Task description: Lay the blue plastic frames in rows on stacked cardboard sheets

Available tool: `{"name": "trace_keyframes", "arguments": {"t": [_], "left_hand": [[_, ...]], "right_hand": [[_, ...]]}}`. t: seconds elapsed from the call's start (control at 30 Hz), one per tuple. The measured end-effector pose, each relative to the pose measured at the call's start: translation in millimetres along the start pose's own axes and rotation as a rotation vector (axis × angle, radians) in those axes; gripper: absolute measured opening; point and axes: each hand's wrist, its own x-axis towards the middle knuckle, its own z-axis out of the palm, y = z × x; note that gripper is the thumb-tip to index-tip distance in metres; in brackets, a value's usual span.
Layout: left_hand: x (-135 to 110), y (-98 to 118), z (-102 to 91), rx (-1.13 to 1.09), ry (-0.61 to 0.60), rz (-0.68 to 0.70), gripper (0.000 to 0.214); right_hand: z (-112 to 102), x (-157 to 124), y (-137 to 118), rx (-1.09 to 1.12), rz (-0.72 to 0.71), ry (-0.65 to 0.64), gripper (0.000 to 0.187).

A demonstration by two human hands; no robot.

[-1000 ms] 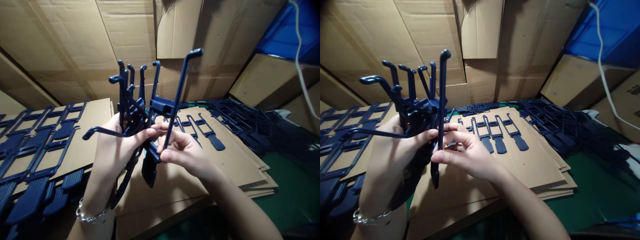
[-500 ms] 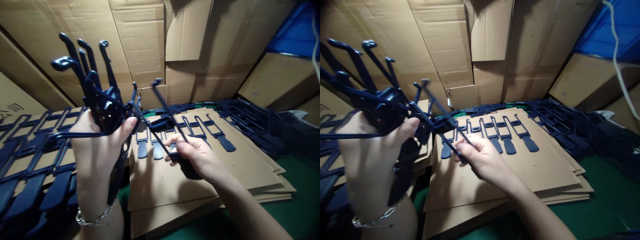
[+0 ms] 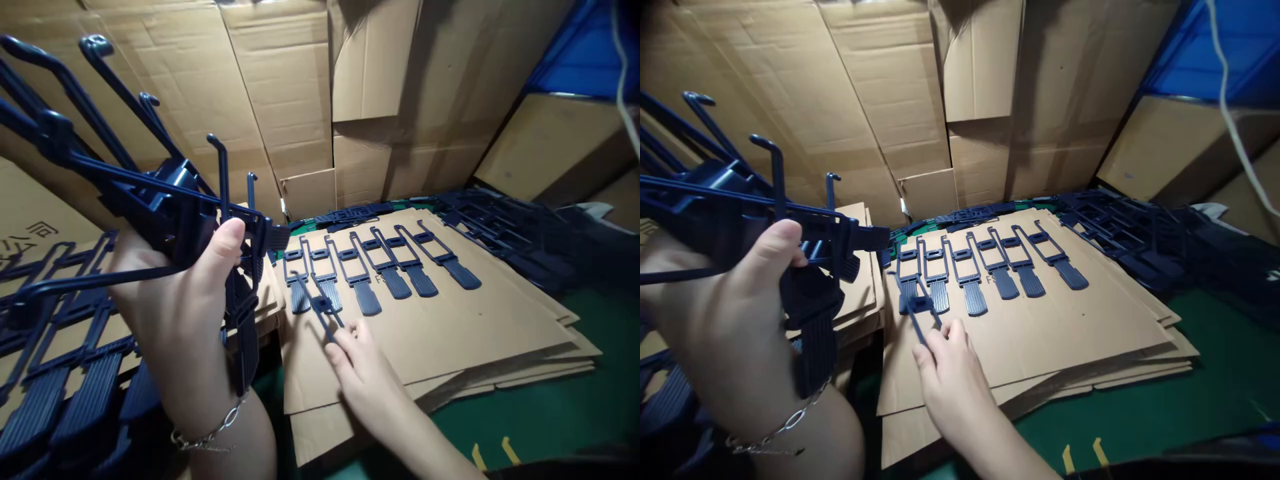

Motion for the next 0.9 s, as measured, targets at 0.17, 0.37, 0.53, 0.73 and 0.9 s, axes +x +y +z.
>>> {"name": "trace_keyframes", "arguments": {"t": [0.17, 0.37, 0.53, 0.73, 0.9], "left_hand": [[-0.4, -1.8, -1.9, -0.019, -0.014, 0.008, 0.026], [-1.4, -5.8, -0.8, -0.006, -0.064, 0.018, 0.033], [2.7, -3.4, 5.8, 0.028, -0.119, 0.089, 0.025], [5.2, -2.9, 13.5, -0.034, -0.173, 0.087, 0.025], [4.7, -5.8, 12.7, -0.016, -0.192, 0.126, 0.028]], "right_hand": [[25.3, -0.9, -15.5, -0.362, 0.063, -0.071, 0.025], [40.8, 9.2, -30.2, -0.549, 0.148, -0.136, 0.03], [49.4, 24.3, -34.9, -0.605, 0.157, -0.089, 0.021], [54.9, 35.3, -43.2, -0.503, 0.183, -0.102, 0.033], [57.6, 36.0, -50.5, -0.594, 0.099, -0.157, 0.02]]}}
